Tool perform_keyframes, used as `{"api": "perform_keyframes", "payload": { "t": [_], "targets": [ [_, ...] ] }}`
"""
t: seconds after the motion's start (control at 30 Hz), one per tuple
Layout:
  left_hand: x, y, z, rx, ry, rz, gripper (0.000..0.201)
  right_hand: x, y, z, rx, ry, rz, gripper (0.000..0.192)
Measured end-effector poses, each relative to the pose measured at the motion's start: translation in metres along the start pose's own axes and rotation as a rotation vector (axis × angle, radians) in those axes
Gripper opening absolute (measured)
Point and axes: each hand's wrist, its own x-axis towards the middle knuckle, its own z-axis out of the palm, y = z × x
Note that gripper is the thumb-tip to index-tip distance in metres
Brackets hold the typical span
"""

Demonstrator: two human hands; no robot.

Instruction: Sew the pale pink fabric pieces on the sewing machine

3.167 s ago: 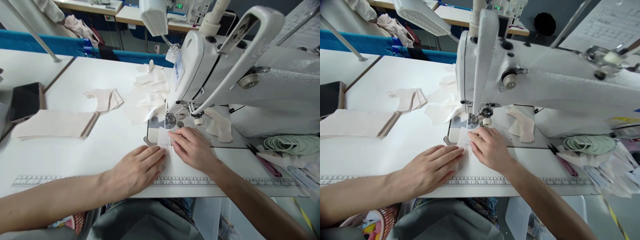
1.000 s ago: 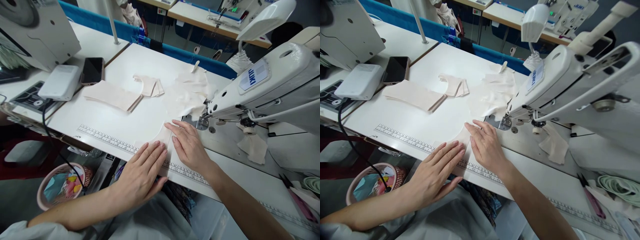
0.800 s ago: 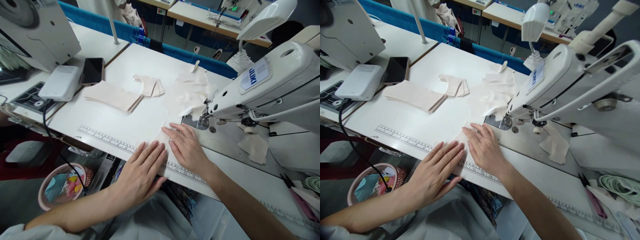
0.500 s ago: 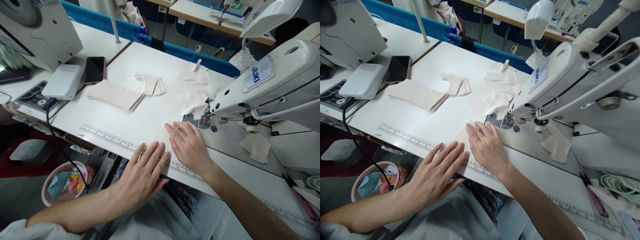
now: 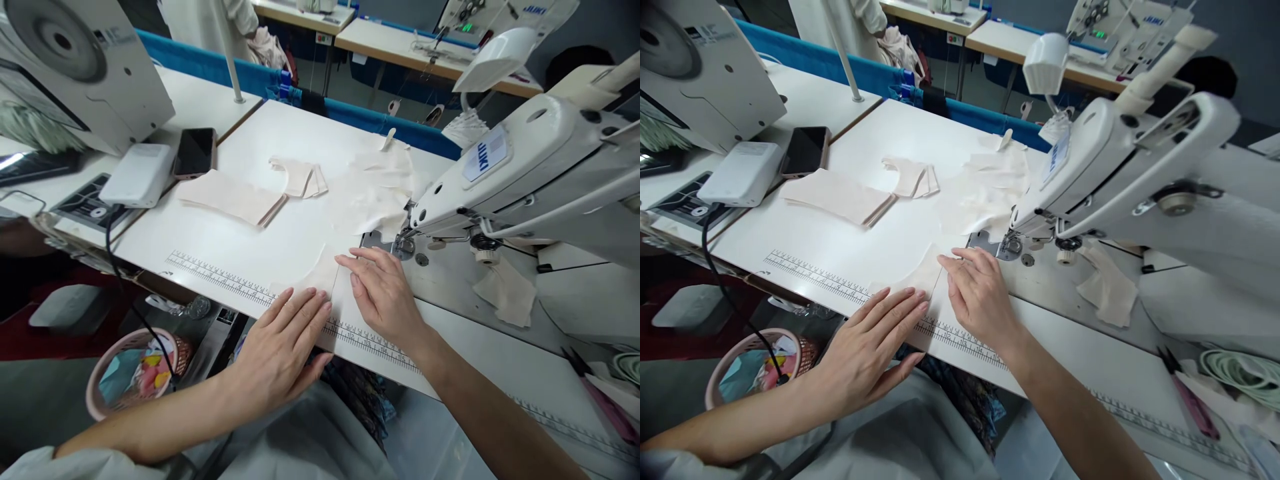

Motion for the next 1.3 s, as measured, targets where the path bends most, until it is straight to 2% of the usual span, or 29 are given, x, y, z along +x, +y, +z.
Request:
{"api": "perform_keyframes", "payload": {
  "t": [0.17,0.37,0.5,0.77,0.9,1.1,1.3],
  "targets": [
    [0.0,0.0,0.003,0.016,-0.02,-0.001,0.052,-0.001,-0.004,-0.001,0.048,-0.06,-0.082,0.036],
    [-0.002,0.004,0.005,0.068,-0.027,0.003,0.052,-0.002,-0.009,0.001,-0.131,-0.163,-0.092,0.043],
    [-0.003,0.006,0.004,0.094,-0.025,-0.012,0.051,-0.004,-0.011,0.003,-0.2,-0.144,-0.07,0.042],
    [-0.008,0.007,0.001,0.06,-0.002,-0.036,0.055,-0.004,-0.006,0.006,-0.101,-0.074,-0.074,0.039],
    [-0.011,0.006,0.002,0.086,0.015,-0.077,0.053,0.0,-0.009,0.007,-0.131,-0.112,-0.039,0.038],
    [-0.014,0.002,0.005,0.13,-0.023,-0.103,0.054,0.0,-0.014,0.009,-0.231,-0.218,-0.034,0.039],
    [-0.016,0.004,0.002,0.155,-0.016,-0.107,0.052,0.002,-0.017,0.009,-0.3,-0.194,-0.014,0.04]
  ]
}}
